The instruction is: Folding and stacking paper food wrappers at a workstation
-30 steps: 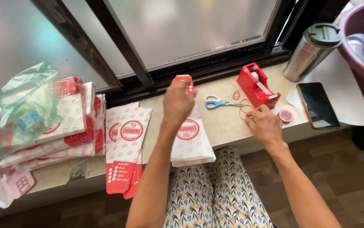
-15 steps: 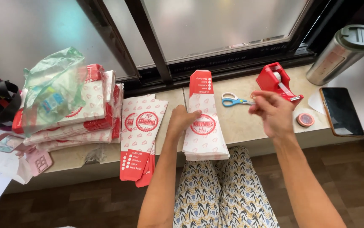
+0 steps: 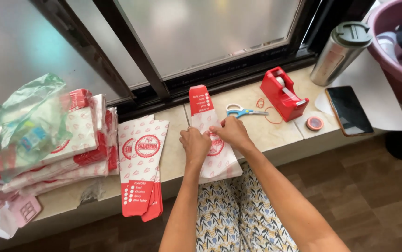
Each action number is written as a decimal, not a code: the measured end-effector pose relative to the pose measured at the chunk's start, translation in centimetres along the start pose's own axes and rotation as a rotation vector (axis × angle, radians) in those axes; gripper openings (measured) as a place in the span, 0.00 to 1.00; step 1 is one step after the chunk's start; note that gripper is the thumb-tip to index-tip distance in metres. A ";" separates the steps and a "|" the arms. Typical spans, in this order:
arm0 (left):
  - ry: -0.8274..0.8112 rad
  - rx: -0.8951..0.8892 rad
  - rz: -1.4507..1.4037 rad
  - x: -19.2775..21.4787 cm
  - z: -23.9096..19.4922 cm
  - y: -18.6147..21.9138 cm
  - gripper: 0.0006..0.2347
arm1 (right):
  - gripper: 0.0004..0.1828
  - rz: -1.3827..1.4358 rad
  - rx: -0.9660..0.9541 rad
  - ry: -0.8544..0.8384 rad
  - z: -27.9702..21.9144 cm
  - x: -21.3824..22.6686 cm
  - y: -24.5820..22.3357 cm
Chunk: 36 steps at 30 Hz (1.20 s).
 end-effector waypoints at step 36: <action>0.173 -0.791 -0.680 6.2 -5.7 9.6 0.21 | 0.31 0.377 1.065 0.174 -7.4 5.5 -6.3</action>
Point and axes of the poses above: each hand's wrist, its own z-axis towards the middle knuckle, its own x-axis out of the back of the hand, y = z × x, the point moved 10 cm from there along z, towards the middle knuckle, and after that the axes turned 5 degrees about -y, right-handed, at the moved point
